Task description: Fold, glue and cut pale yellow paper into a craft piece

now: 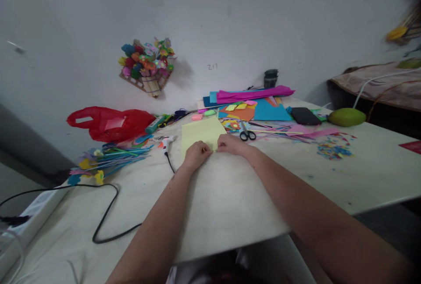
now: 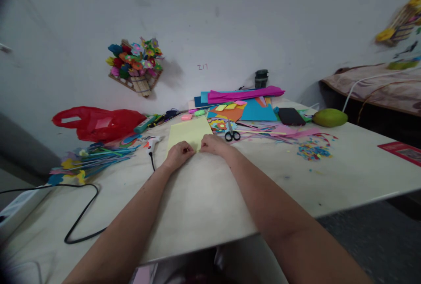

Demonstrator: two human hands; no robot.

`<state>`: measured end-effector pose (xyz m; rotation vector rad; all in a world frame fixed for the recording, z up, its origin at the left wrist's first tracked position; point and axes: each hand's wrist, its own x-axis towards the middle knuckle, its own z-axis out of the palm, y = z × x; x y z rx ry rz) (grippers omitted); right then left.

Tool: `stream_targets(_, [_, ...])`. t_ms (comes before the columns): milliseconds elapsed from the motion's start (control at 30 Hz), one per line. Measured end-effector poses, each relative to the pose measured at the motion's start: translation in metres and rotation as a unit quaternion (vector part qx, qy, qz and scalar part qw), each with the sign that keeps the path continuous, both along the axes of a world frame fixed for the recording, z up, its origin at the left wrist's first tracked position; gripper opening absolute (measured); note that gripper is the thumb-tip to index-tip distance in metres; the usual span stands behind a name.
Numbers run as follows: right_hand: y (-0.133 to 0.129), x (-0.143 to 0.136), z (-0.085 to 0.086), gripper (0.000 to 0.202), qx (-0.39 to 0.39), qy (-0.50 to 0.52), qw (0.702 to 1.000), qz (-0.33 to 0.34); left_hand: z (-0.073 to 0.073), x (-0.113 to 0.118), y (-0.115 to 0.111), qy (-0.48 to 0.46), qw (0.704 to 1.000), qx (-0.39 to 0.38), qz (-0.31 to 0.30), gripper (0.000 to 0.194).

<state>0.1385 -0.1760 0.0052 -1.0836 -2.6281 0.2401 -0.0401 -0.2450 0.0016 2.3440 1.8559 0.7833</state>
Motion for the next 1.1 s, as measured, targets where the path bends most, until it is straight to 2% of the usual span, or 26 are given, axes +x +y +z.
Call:
stream_targets(367, [-0.011, -0.004, 0.009, 0.023, 0.004, -0.042, 0.998, -0.048, 0.003, 0.004, -0.001, -0.009, 0.999, -0.028, 0.038, 0.008])
stream_targets(600, [-0.013, -0.009, 0.011, 0.028, 0.01, -0.075, 0.995, -0.066, 0.002, 0.006, -0.001, 0.019, 0.998, -0.026, 0.057, 0.008])
stream_targets(1100, [-0.018, -0.012, 0.015, 0.029, 0.013, -0.074, 0.993, -0.094, 0.0, 0.01, 0.003, 0.088, 0.993, -0.011, 0.077, 0.013])
